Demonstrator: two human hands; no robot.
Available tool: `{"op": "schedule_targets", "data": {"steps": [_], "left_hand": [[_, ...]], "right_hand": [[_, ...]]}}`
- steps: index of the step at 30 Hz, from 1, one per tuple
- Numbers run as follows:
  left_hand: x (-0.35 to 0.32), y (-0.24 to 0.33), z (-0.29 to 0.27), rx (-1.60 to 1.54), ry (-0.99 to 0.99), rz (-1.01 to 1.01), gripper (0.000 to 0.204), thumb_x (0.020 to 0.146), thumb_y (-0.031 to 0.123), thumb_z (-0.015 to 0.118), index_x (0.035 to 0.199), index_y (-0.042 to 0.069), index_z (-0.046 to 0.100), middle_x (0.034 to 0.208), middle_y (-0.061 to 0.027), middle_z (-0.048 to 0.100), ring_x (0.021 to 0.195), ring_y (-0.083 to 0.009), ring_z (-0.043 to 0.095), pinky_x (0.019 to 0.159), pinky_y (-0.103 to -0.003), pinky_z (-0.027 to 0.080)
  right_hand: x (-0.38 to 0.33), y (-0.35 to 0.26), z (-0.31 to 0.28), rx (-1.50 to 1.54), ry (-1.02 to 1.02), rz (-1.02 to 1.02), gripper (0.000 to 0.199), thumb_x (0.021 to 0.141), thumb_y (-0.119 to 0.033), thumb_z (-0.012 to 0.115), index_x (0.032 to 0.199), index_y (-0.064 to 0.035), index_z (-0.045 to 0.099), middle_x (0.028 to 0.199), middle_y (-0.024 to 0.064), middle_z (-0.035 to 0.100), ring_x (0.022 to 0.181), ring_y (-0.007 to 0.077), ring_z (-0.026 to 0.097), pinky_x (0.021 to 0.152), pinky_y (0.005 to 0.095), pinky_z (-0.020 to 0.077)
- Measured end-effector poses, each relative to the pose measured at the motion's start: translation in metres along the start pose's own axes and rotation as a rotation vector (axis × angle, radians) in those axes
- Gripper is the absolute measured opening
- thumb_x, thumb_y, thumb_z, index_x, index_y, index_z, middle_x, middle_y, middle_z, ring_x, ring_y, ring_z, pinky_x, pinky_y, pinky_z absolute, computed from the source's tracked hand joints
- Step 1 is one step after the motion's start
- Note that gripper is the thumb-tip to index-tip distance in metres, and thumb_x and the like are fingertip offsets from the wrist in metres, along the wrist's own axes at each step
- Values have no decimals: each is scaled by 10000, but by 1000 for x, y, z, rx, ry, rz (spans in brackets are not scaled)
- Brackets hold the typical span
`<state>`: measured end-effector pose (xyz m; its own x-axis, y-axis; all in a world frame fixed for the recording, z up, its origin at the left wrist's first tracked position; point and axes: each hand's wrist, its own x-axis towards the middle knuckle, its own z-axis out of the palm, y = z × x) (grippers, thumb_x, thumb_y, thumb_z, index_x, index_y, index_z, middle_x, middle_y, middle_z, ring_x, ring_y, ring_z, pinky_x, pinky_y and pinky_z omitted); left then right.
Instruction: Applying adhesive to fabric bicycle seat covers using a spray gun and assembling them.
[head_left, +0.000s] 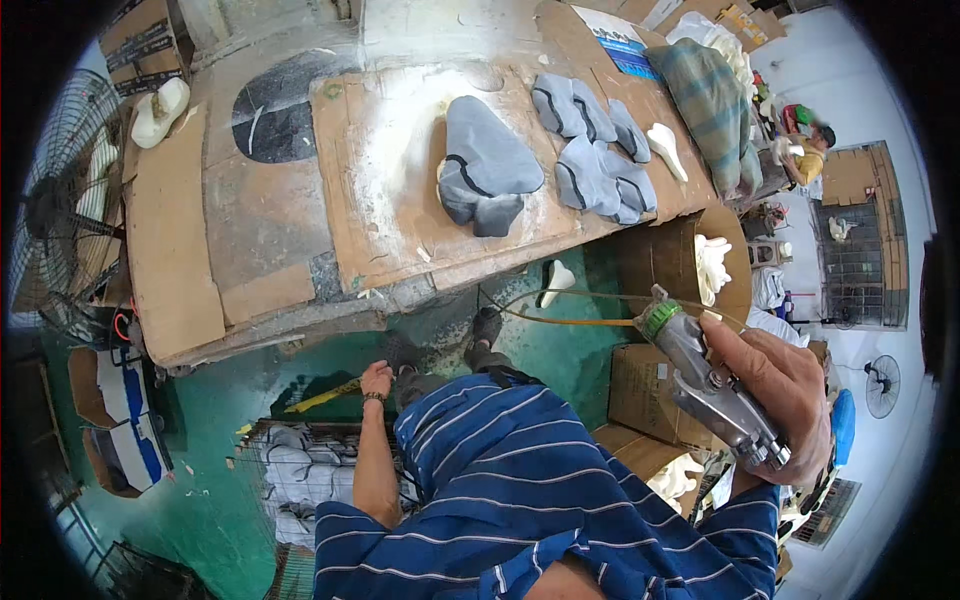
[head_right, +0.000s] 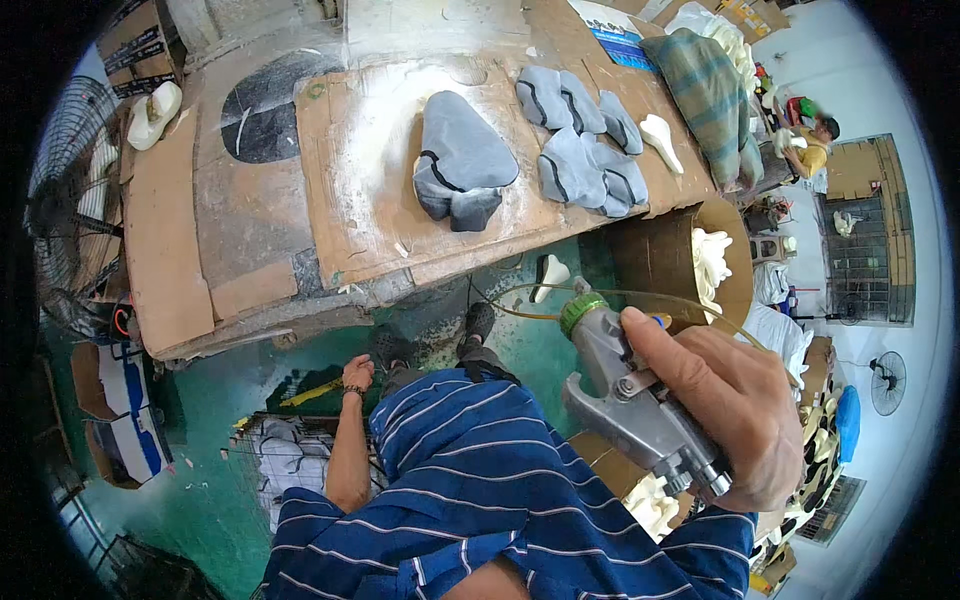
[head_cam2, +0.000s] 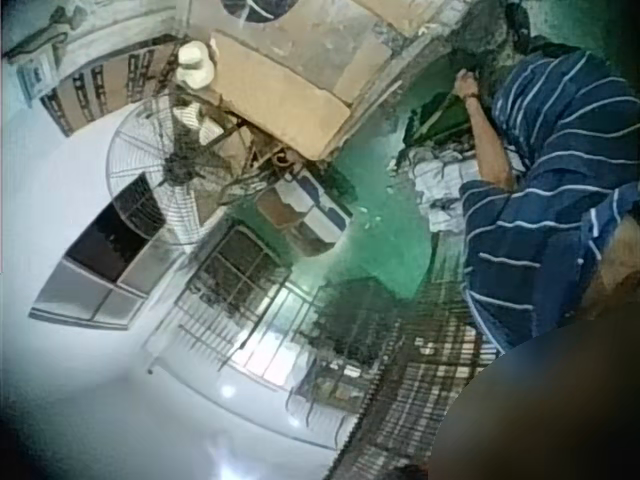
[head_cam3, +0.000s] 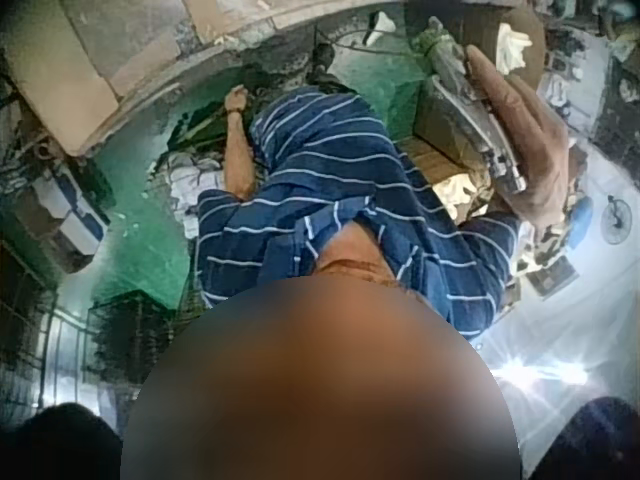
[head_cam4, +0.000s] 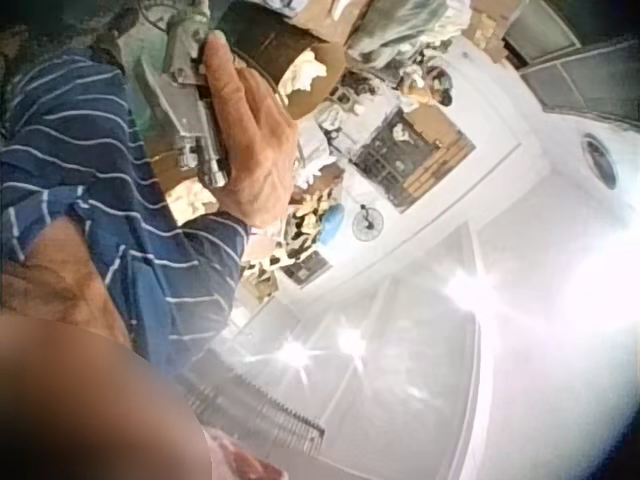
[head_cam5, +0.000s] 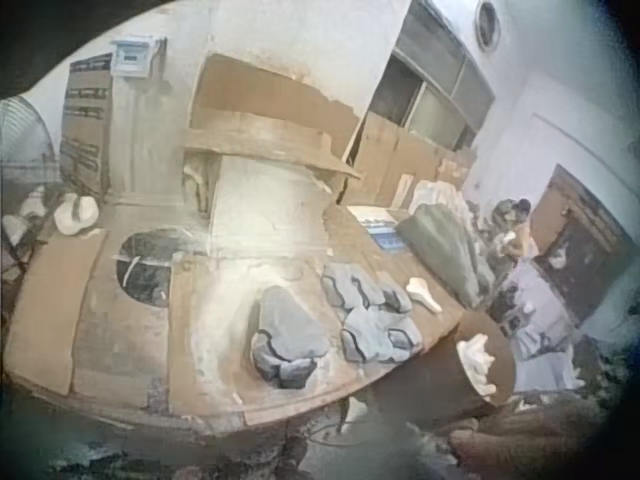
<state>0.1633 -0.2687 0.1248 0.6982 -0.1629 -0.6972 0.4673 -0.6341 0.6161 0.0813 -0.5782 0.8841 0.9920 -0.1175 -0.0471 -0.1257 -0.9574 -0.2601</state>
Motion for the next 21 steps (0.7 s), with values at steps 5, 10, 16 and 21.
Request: {"op": "schedule_targets", "data": {"steps": [5,10,16,21], "left_hand": [[-33,119,4,127,82,417,307,910,192,695,1186,60,727,1071,-162,748,988,-351,704,902,-429,555],[-112,382,26,171,135,1166,650,848,223,786,1430,64,542,1528,-214,468,1423,-428,416,1186,-542,334],[-127,478,111,392,193,1034,969,851,479,783,1613,97,320,1687,-292,141,1545,-541,99,1205,-698,156],[-127,475,130,336,180,1019,1012,825,468,811,1613,77,311,1684,-322,97,1523,-597,83,1167,-735,189]], "right_hand": [[-6,-2,4,-17,-7,67,665,711,-128,832,1334,27,662,817,156,690,672,285,681,593,385,524],[-8,10,11,12,30,60,681,722,-124,838,1353,42,643,870,187,700,725,318,697,641,389,539],[-11,9,11,45,-17,18,693,759,-82,826,1401,50,600,907,187,707,749,324,706,647,406,552],[-6,7,10,21,-75,35,690,756,-98,817,1397,43,605,916,199,707,759,351,707,661,416,552]]}}
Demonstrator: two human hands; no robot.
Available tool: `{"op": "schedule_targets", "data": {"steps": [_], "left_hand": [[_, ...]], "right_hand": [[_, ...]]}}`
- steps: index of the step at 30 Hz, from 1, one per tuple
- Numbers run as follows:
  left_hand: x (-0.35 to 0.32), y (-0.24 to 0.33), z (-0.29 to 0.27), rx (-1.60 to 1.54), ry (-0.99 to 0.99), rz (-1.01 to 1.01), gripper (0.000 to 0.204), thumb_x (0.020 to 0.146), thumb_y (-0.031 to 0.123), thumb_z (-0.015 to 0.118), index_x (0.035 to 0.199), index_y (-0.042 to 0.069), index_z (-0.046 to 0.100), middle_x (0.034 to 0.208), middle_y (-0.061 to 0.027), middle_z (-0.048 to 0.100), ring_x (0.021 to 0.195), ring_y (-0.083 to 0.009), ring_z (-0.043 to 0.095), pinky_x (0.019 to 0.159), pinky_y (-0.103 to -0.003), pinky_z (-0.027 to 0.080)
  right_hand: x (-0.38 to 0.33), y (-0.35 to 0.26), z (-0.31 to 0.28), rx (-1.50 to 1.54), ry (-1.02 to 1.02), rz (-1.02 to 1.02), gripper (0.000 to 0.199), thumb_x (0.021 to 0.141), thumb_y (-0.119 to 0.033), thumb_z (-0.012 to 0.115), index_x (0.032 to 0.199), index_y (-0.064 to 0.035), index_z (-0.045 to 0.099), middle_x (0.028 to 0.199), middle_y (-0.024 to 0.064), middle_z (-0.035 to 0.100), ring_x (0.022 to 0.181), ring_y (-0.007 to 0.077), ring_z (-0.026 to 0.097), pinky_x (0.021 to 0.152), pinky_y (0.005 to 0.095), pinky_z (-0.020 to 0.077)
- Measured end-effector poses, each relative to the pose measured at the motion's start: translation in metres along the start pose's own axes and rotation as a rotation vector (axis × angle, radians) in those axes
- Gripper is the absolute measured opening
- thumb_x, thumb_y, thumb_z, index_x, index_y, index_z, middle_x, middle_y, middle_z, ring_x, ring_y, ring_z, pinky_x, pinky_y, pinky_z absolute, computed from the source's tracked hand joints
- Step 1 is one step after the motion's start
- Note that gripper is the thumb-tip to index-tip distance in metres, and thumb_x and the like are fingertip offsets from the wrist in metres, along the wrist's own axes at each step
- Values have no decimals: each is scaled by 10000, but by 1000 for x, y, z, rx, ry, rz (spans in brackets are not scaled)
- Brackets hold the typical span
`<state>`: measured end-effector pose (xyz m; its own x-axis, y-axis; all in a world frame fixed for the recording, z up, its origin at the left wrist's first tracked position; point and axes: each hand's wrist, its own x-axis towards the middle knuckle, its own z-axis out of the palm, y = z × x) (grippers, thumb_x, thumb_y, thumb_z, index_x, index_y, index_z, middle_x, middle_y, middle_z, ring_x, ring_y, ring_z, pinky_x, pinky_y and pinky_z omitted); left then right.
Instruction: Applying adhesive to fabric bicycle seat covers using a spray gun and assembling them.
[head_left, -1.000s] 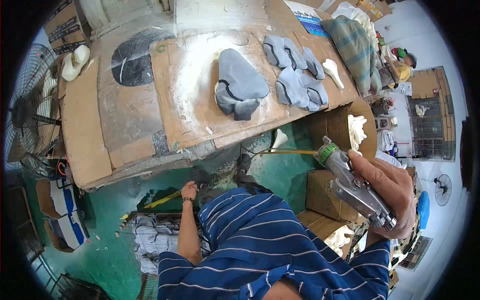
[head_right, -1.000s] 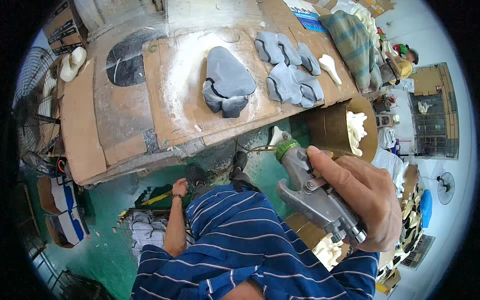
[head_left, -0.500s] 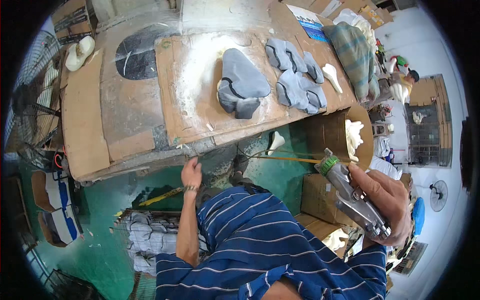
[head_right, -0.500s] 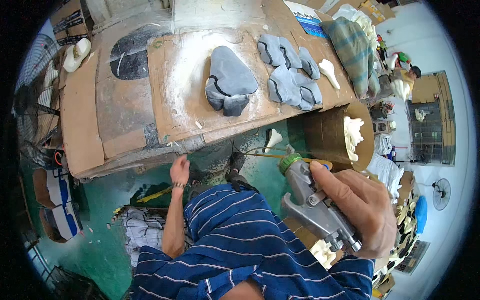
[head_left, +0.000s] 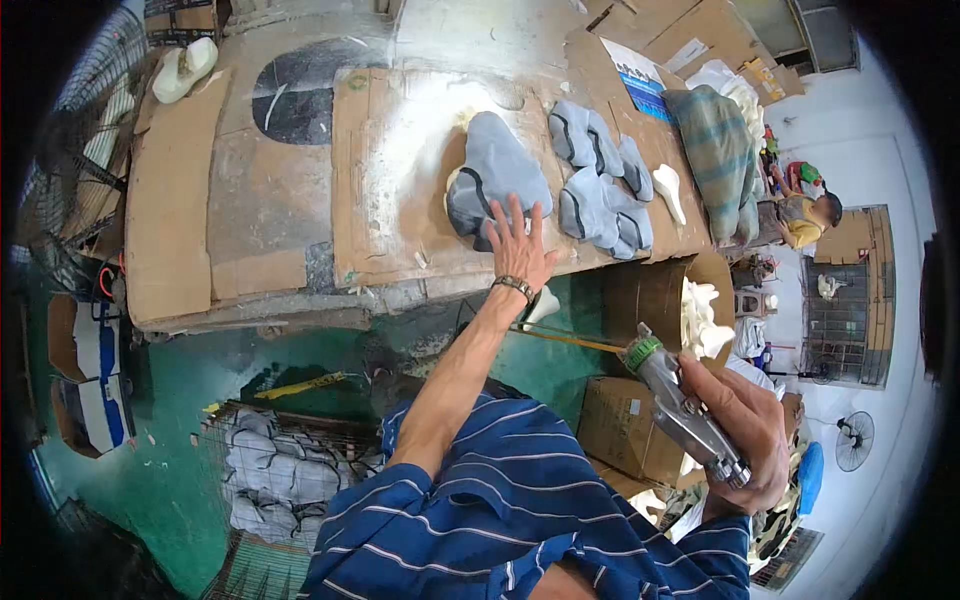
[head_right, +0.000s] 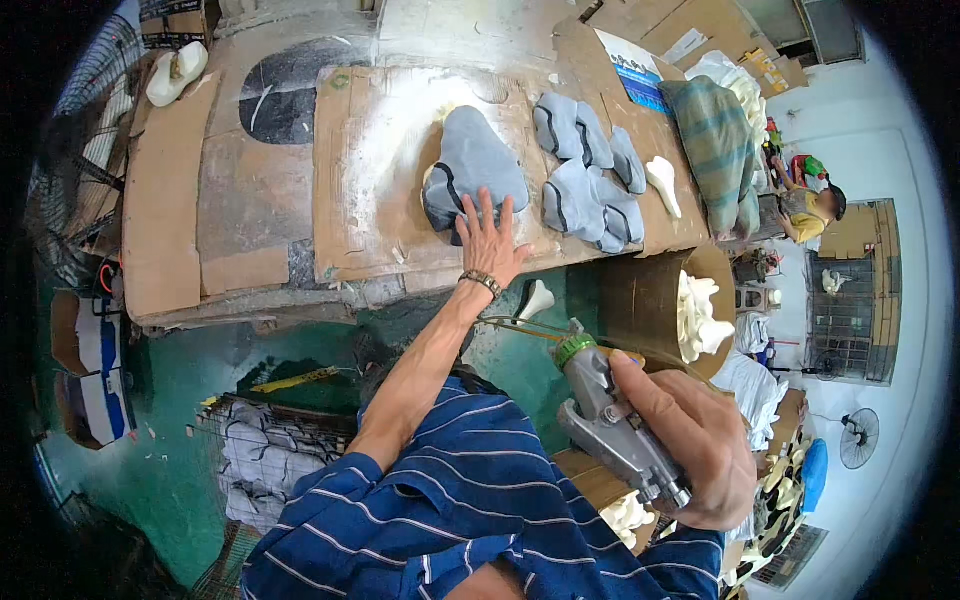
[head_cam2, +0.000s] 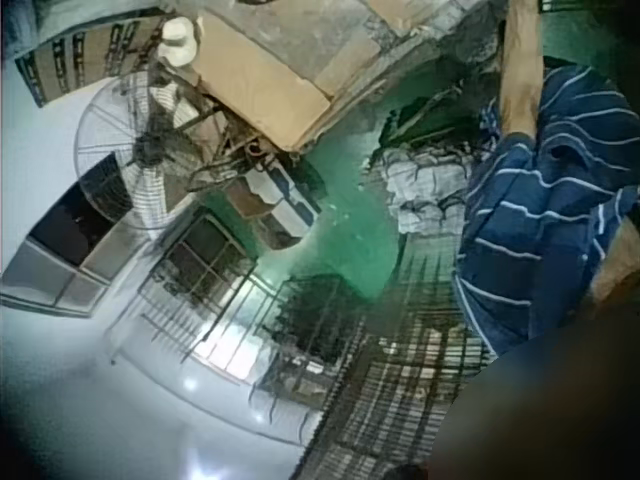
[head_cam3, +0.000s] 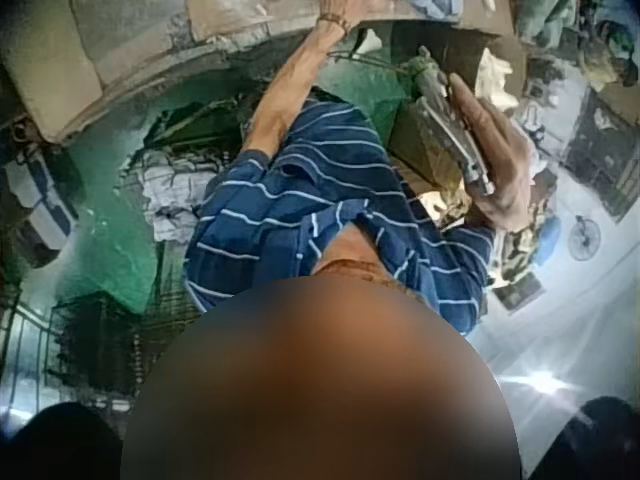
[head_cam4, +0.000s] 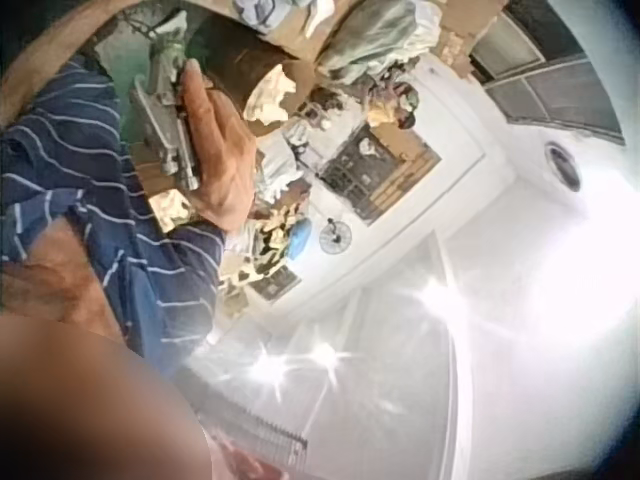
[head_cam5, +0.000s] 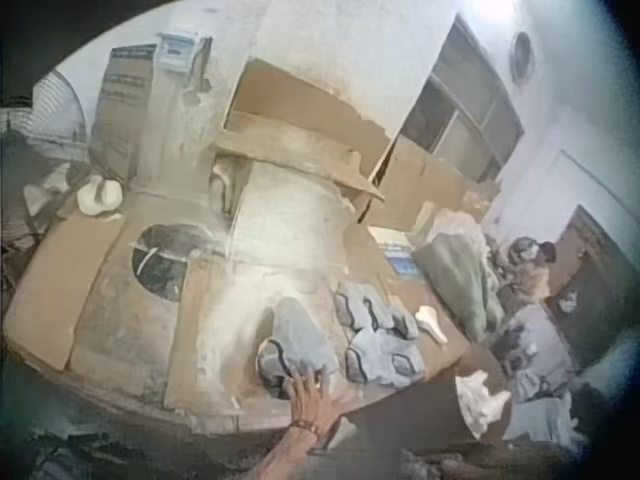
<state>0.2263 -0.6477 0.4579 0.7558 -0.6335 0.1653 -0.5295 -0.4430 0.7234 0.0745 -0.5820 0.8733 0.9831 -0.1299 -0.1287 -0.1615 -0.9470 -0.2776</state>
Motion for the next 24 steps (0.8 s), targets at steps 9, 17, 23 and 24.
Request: {"op": "schedule_targets", "data": {"steps": [9,17,23,24], "left_hand": [[-14,-15,-7,-16,-20,36,939,833,371,813,1591,67,351,1703,-279,88,1543,-562,65,1175,-731,184],[-85,-50,-31,-117,-591,70,481,842,276,759,1284,100,687,1243,-162,703,1212,-348,636,1040,-538,462],[-93,-130,-85,-21,-367,-183,193,898,238,652,996,102,747,956,-188,746,935,-406,717,833,-529,563],[-87,-153,-83,-63,-209,-199,201,908,223,633,1022,100,743,939,-199,736,931,-418,708,816,-540,559]], "right_hand": [[24,-33,17,-110,150,107,569,811,-180,742,1342,9,668,840,162,693,748,299,705,703,357,537],[11,-58,23,-141,80,24,720,698,-169,867,1348,42,644,833,144,693,696,268,690,613,376,536],[-20,-62,15,-116,-16,47,711,726,-181,889,1337,80,636,790,117,664,646,222,659,508,338,477],[-26,-62,14,-120,-14,34,713,729,-178,885,1344,78,632,788,116,663,644,223,656,508,339,477]]}}
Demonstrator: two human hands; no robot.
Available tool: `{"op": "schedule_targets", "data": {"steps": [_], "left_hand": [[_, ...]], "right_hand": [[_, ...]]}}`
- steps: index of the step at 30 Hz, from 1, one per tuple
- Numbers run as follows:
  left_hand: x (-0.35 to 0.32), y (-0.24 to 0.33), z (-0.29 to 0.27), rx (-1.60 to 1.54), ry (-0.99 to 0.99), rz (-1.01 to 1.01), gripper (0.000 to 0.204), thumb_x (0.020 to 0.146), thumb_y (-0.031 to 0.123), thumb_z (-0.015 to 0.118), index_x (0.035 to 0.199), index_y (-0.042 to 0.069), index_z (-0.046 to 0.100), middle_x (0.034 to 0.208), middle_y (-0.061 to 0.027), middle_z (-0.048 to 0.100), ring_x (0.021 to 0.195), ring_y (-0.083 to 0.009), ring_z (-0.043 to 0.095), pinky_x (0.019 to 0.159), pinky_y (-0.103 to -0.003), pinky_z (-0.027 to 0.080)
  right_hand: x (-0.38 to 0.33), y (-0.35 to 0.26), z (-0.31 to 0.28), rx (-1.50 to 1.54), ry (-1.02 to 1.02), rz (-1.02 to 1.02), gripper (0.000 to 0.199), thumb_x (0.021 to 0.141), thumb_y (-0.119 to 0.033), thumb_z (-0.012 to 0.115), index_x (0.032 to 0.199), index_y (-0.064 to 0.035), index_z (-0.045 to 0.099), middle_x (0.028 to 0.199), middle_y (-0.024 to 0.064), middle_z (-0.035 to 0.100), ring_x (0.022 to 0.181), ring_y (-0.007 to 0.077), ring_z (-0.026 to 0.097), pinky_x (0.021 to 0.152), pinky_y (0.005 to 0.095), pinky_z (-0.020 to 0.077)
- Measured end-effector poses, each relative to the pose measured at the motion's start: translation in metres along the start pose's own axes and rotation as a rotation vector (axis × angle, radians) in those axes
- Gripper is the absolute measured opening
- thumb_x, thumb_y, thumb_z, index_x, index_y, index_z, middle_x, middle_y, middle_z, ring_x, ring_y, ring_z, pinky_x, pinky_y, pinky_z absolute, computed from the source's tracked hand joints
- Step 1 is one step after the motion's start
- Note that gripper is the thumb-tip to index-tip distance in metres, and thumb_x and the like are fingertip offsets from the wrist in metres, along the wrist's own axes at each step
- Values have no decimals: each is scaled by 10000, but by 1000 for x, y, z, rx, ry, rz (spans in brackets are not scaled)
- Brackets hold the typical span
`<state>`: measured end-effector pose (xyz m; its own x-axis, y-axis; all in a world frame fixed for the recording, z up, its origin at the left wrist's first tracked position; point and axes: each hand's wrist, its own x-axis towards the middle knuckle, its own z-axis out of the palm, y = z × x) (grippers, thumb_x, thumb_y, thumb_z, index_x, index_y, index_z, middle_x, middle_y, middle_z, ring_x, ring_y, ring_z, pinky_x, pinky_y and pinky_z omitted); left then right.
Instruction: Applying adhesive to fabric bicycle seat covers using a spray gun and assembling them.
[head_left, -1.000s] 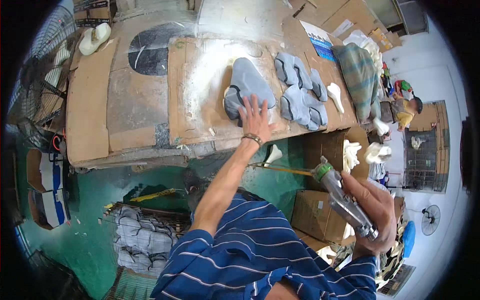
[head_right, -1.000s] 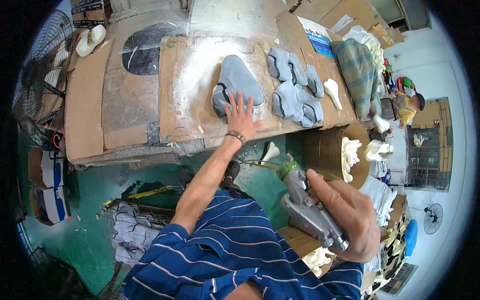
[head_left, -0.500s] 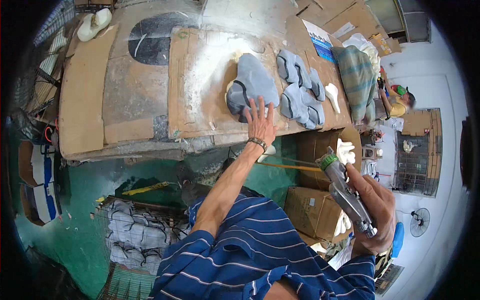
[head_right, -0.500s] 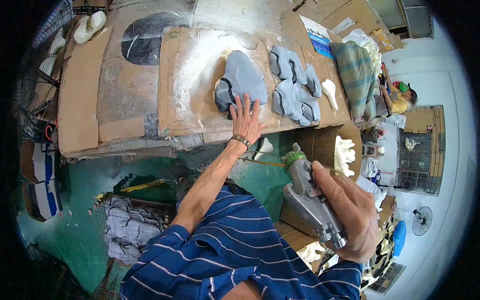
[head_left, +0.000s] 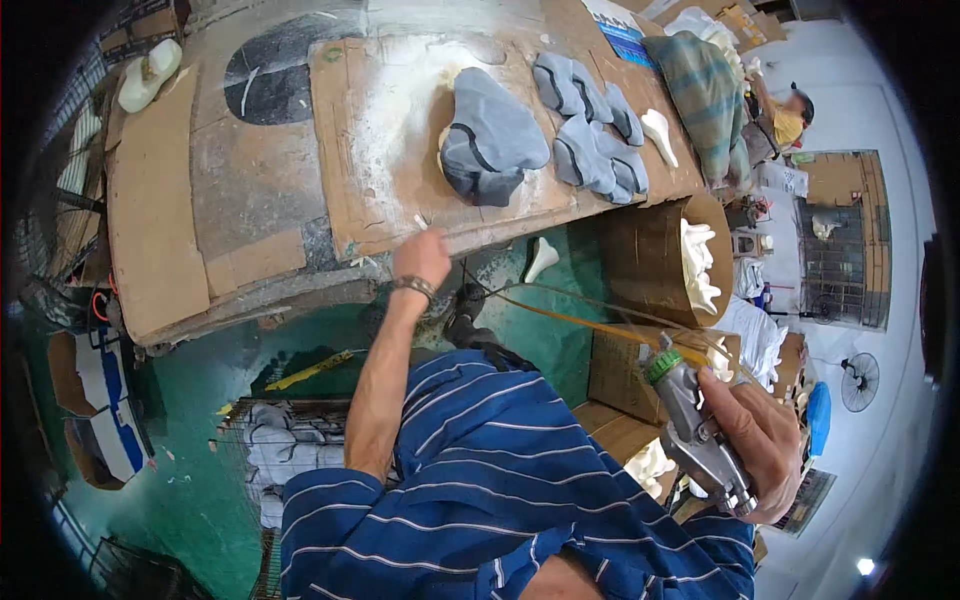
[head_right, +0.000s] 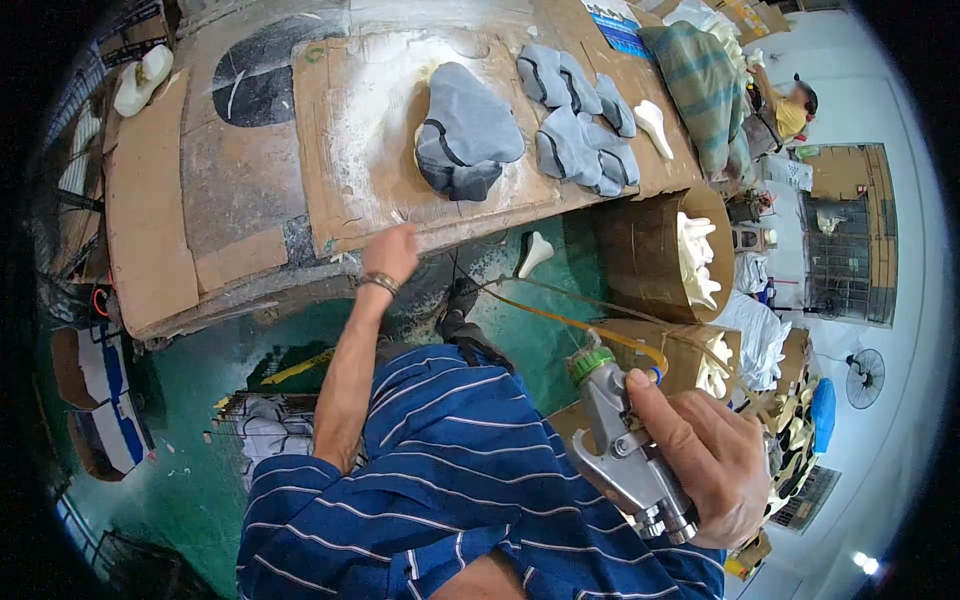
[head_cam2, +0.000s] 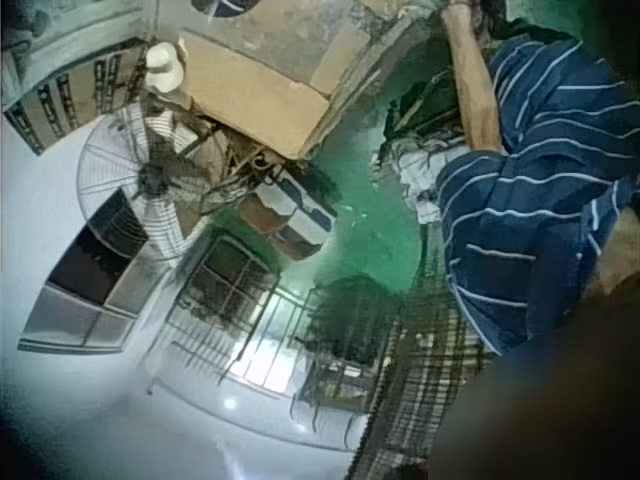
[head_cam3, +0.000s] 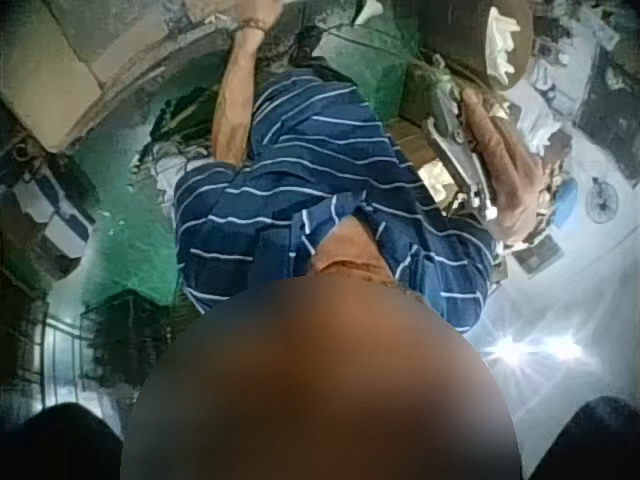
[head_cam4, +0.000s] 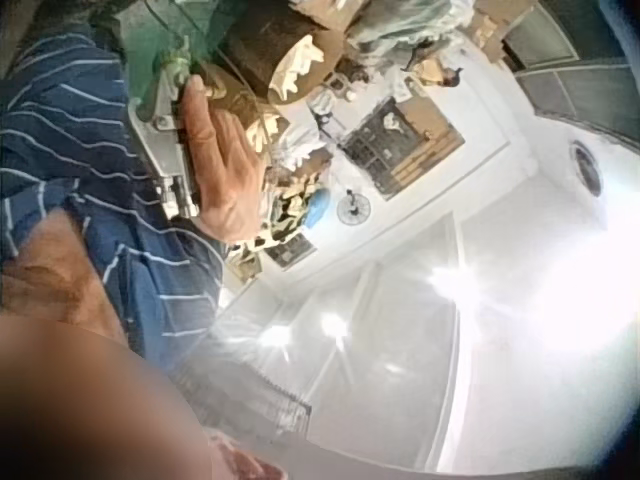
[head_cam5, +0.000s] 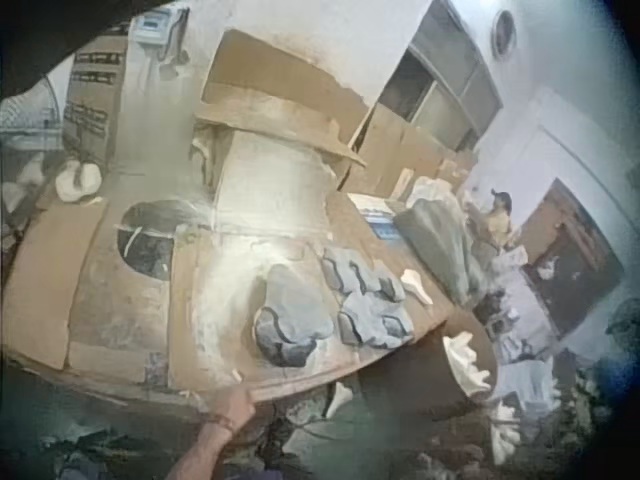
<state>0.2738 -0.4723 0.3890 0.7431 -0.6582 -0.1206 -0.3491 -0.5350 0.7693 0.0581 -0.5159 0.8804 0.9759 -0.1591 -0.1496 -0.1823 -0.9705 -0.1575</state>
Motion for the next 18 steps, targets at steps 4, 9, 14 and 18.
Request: {"op": "schedule_targets", "data": {"steps": [4,9,14,18], "left_hand": [[75,26,-45,-103,328,124,228,910,201,678,1102,104,753,1051,-169,730,1013,-383,675,898,-494,533],[168,68,-32,92,271,407,367,832,346,784,1175,217,774,1350,-113,658,1302,-323,560,1077,-462,450],[244,93,-46,425,5,409,343,733,477,843,1017,286,844,1487,-83,596,1433,-276,480,1138,-424,432],[260,84,-48,400,-173,289,359,751,467,847,1070,303,832,1492,-53,599,1369,-267,551,1094,-449,462]], "right_hand": [[-23,16,3,21,16,29,727,731,-170,865,1369,73,614,801,122,666,648,241,652,557,358,504],[-35,25,16,122,83,215,690,691,-120,856,1342,6,665,861,135,704,720,277,694,635,370,537],[-44,53,13,207,20,166,723,700,-116,891,1349,65,629,880,157,706,738,279,705,620,367,551],[-39,76,27,304,110,65,726,723,-127,875,1362,89,607,845,132,691,728,263,696,597,356,546]]}}
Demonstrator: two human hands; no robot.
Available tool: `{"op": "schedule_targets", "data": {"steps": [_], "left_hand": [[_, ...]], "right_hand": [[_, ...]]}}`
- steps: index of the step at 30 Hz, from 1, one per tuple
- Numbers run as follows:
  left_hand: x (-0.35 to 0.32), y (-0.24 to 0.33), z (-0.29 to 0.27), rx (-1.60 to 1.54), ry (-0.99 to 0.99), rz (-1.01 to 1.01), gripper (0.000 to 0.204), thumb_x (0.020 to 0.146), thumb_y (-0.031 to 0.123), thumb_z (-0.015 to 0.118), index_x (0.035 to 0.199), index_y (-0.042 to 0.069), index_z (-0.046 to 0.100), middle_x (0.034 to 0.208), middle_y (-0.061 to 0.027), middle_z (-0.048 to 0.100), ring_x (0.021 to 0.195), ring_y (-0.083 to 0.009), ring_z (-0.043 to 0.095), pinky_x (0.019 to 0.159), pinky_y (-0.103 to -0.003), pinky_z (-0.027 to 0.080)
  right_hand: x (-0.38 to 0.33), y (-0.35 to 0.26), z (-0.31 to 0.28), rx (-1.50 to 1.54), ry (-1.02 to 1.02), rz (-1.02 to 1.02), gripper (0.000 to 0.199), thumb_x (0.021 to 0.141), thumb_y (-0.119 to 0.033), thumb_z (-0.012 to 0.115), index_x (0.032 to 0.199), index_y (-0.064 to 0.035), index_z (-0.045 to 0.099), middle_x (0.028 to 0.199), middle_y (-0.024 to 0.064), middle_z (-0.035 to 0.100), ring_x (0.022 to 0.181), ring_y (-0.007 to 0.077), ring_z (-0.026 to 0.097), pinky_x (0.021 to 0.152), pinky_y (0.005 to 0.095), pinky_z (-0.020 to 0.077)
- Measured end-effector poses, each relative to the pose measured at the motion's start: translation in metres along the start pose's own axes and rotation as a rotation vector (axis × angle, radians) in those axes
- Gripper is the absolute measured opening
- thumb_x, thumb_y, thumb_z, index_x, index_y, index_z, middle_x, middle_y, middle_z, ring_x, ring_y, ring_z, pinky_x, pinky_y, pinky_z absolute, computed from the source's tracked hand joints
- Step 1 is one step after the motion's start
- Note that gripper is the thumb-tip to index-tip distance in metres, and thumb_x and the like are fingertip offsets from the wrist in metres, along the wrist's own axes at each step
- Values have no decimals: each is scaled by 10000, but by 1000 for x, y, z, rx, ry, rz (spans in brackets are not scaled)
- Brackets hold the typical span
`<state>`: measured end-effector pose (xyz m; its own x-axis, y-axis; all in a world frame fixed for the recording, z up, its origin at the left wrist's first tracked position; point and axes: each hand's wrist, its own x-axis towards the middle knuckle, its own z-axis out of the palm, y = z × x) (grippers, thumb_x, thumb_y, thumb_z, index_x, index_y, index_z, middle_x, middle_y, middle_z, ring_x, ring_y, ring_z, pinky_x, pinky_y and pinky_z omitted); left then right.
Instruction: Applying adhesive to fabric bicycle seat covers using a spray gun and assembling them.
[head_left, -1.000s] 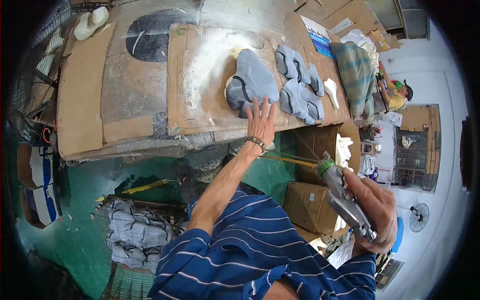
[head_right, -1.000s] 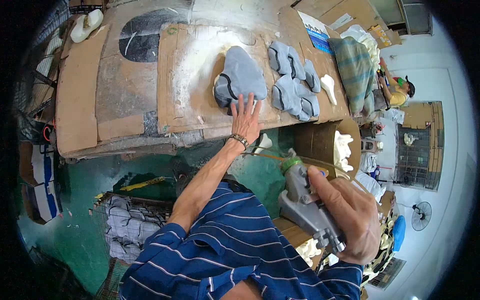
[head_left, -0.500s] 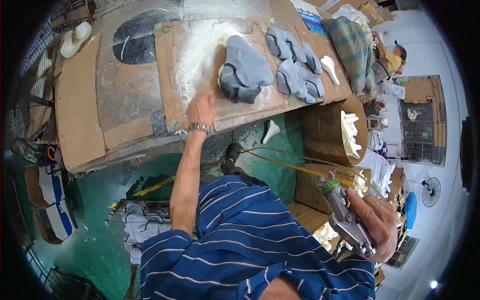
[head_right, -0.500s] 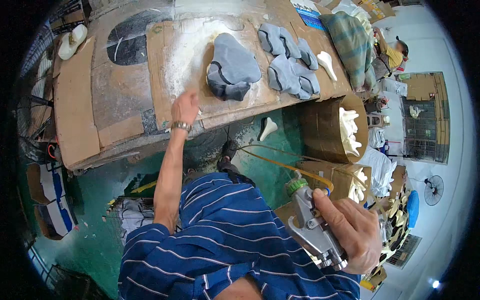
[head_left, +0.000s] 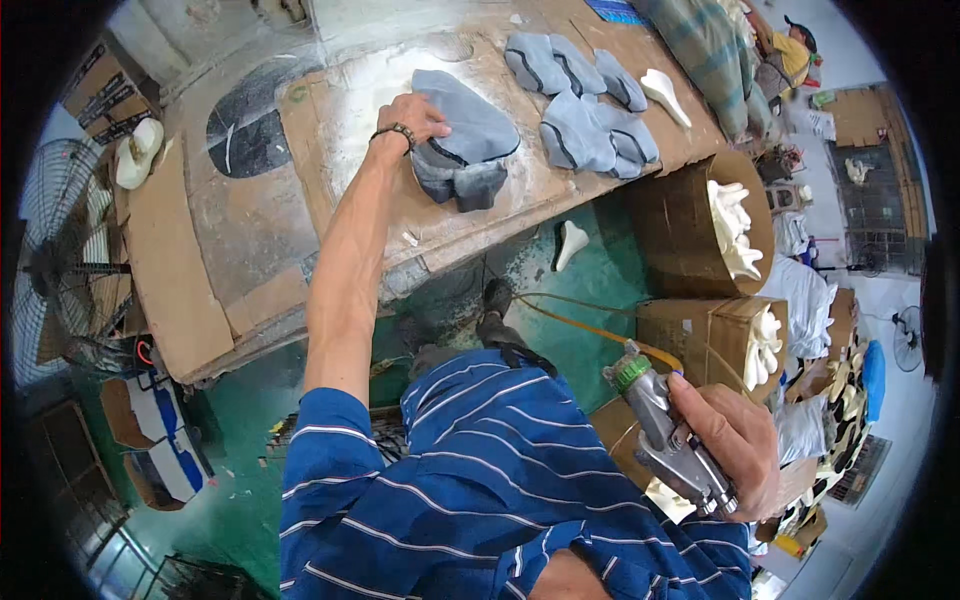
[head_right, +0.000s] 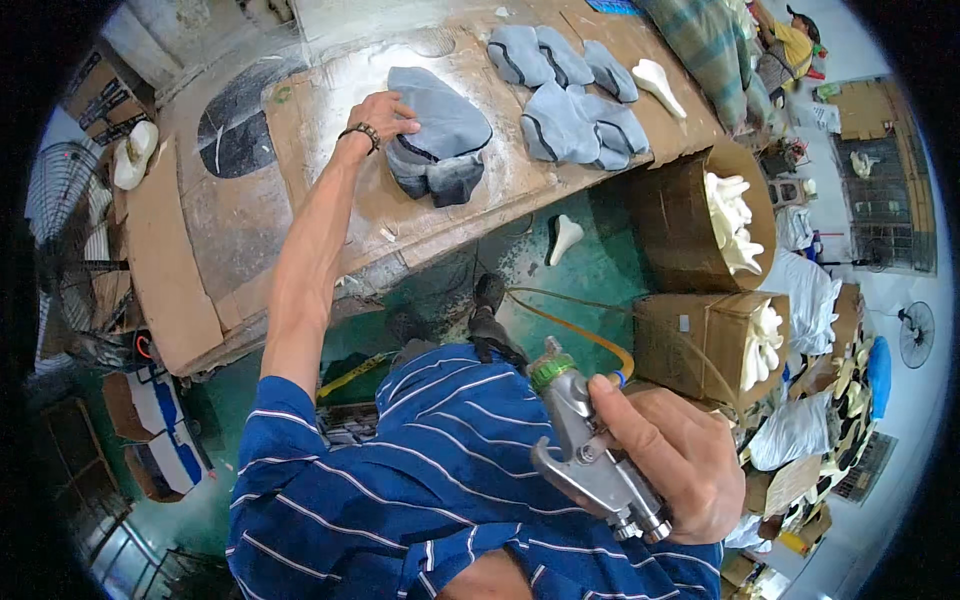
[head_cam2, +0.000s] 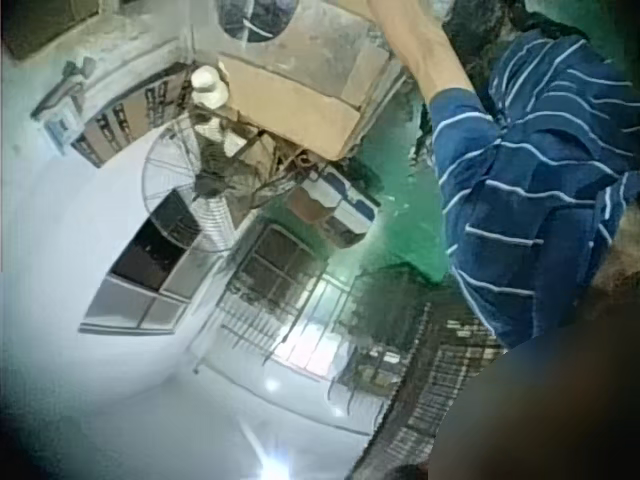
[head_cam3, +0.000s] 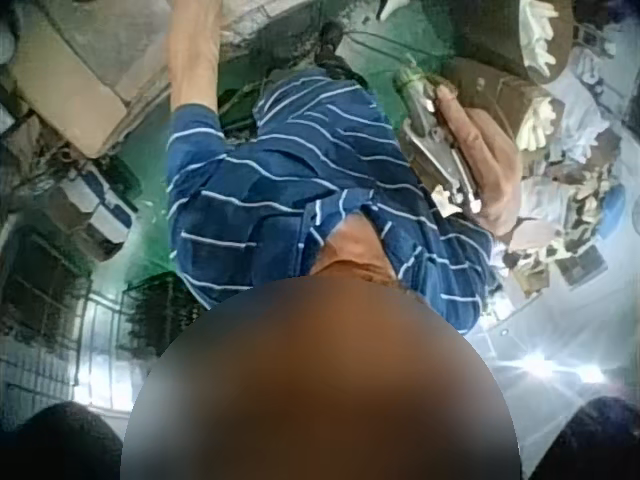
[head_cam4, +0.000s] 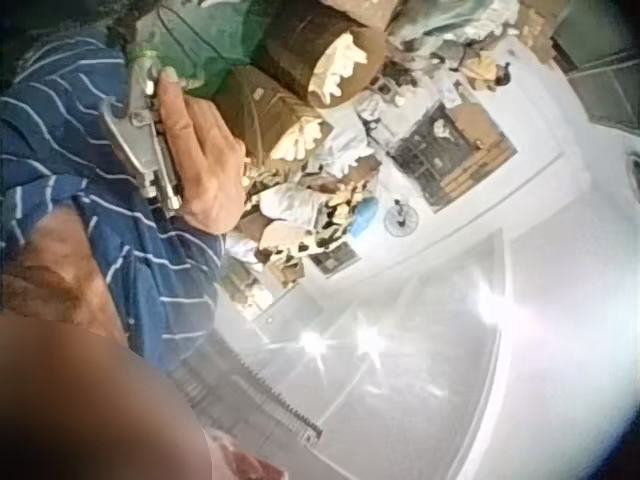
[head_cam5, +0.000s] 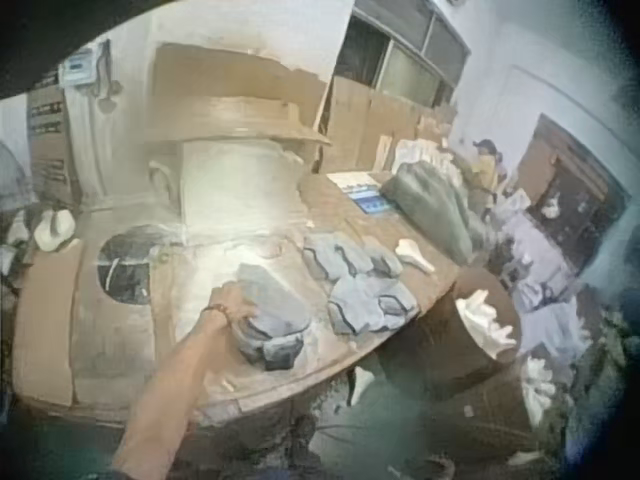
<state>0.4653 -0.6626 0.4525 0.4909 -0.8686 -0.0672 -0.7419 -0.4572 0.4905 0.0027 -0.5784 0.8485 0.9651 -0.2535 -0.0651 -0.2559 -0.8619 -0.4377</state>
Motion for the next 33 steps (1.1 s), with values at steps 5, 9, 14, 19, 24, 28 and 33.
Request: {"op": "schedule_targets", "data": {"steps": [5,9,14,19,24,28,33], "left_hand": [[14,27,-12,12,-171,10,431,793,499,824,1161,275,810,1538,-98,544,1383,-301,536,1154,-420,429],[18,4,-3,-6,-155,33,450,802,483,818,1173,230,804,1534,-115,543,1375,-312,542,1145,-420,432],[23,1,3,-144,-184,12,457,759,306,862,1177,140,785,1451,-135,609,1338,-303,570,1124,-396,452],[-8,13,22,-294,148,30,540,728,158,857,1251,109,732,1351,-134,669,1288,-288,596,1119,-385,453],[-29,18,22,-532,454,-176,599,800,-50,647,1383,87,651,1430,-128,630,1374,-282,547,1156,-400,420],[-45,56,7,-531,594,-278,561,815,-65,542,1333,98,683,1384,-124,657,1330,-271,584,1126,-443,434],[-49,133,12,-151,458,-96,600,783,-63,581,1341,135,676,1343,-124,647,1290,-303,581,1121,-465,415]], "right_hand": [[-5,21,2,-12,56,106,675,708,-99,849,1334,57,649,793,96,678,652,226,649,548,340,495],[-14,34,1,2,146,164,615,693,-69,835,1281,40,692,730,79,668,615,210,639,536,320,478],[-31,62,-4,143,98,152,644,718,-92,799,1314,98,646,790,134,667,670,245,667,592,345,506],[-43,126,-9,207,356,366,623,777,-357,706,1221,79,721,735,146,643,655,268,646,633,338,480],[-48,200,-36,321,207,85,665,709,-67,820,1325,107,640,765,143,671,664,255,681,577,334,509],[-42,266,-38,508,75,-17,662,716,-51,838,1327,103,637,764,146,679,643,263,669,562,367,509],[-47,328,-49,507,144,28,682,731,-42,826,1358,114,610,799,154,693,648,284,668,577,384,515]]}}
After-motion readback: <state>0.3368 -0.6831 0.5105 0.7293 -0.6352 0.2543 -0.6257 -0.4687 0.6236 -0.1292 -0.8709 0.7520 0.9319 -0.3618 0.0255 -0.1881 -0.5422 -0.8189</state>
